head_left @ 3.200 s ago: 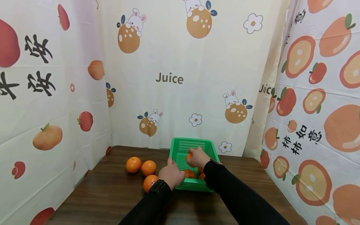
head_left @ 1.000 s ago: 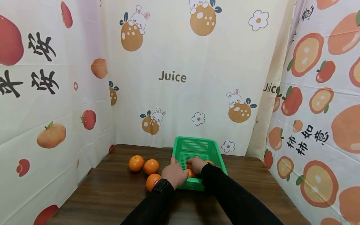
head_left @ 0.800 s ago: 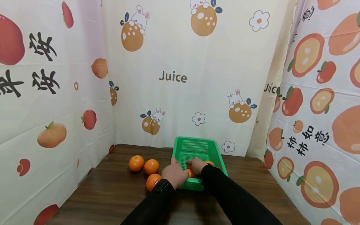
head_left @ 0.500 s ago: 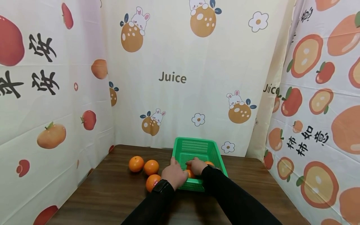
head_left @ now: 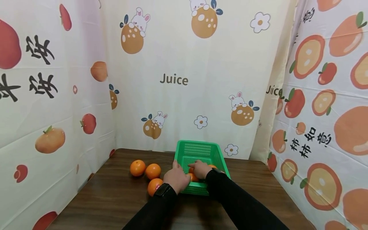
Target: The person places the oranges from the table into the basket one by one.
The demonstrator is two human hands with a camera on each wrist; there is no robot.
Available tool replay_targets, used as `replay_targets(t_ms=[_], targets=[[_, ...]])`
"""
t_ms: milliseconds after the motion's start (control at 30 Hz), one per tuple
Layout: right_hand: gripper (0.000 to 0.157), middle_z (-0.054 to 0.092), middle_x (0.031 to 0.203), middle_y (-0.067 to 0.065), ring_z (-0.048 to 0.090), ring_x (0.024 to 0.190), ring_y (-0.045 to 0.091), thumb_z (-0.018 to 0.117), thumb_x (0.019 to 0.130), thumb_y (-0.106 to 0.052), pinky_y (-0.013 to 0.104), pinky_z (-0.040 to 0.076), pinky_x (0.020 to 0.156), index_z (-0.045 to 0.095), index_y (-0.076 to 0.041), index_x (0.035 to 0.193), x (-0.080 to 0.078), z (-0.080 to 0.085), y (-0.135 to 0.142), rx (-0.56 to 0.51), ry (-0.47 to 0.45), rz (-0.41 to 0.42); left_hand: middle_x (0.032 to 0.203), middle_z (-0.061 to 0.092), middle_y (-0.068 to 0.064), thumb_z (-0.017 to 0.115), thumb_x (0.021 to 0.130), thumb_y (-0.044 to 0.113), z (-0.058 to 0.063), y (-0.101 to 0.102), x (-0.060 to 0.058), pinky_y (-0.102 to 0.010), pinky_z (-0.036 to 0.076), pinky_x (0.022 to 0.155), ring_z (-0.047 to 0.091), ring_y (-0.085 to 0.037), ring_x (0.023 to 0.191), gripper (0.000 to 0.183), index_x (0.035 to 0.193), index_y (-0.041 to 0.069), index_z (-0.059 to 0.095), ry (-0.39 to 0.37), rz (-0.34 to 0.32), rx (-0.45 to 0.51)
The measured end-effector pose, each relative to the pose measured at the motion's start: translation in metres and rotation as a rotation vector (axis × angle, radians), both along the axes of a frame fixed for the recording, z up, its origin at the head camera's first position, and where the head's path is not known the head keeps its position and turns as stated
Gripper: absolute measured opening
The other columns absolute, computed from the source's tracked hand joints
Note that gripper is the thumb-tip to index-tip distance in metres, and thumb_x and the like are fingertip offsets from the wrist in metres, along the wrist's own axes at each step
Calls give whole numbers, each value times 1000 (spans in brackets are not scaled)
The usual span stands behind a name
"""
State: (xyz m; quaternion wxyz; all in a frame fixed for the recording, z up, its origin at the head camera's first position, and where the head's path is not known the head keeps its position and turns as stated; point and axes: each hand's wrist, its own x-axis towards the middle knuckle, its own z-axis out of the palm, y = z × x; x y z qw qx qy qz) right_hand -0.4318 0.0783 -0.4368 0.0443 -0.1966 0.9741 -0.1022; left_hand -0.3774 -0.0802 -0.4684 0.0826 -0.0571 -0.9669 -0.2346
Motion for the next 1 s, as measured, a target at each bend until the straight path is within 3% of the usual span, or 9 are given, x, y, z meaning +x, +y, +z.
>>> replay_targets(t_ms=[133,367,667,1000], targets=[[45,47,162,22,51,143,48,47,111,-6,57,47,114,61,-20,153,8,10,3,-18,-15,-20,172,30,-24,55,104,46,0,1,-1,-36,37,47,50,-25,47,72,155,-5,51,6,11,-14],[43,50,158,22,57,138,44,52,111,-14,56,49,112,61,-20,153,13,18,14,-31,23,-4,173,29,-23,55,102,46,0,3,-4,-36,40,52,51,-25,52,73,157,-3,49,-9,36,-25],[45,52,157,19,54,139,43,57,110,-32,58,46,114,59,-21,154,26,18,33,-113,-3,-21,171,32,-24,56,101,47,-1,5,-1,-40,52,66,56,-24,66,74,153,-5,53,-19,33,-27],[46,56,153,18,53,141,42,58,110,-37,59,44,115,62,-16,151,44,19,61,-222,119,-22,165,36,-23,57,99,46,-3,7,0,-39,49,60,53,-23,62,75,151,-8,53,21,35,-18]])
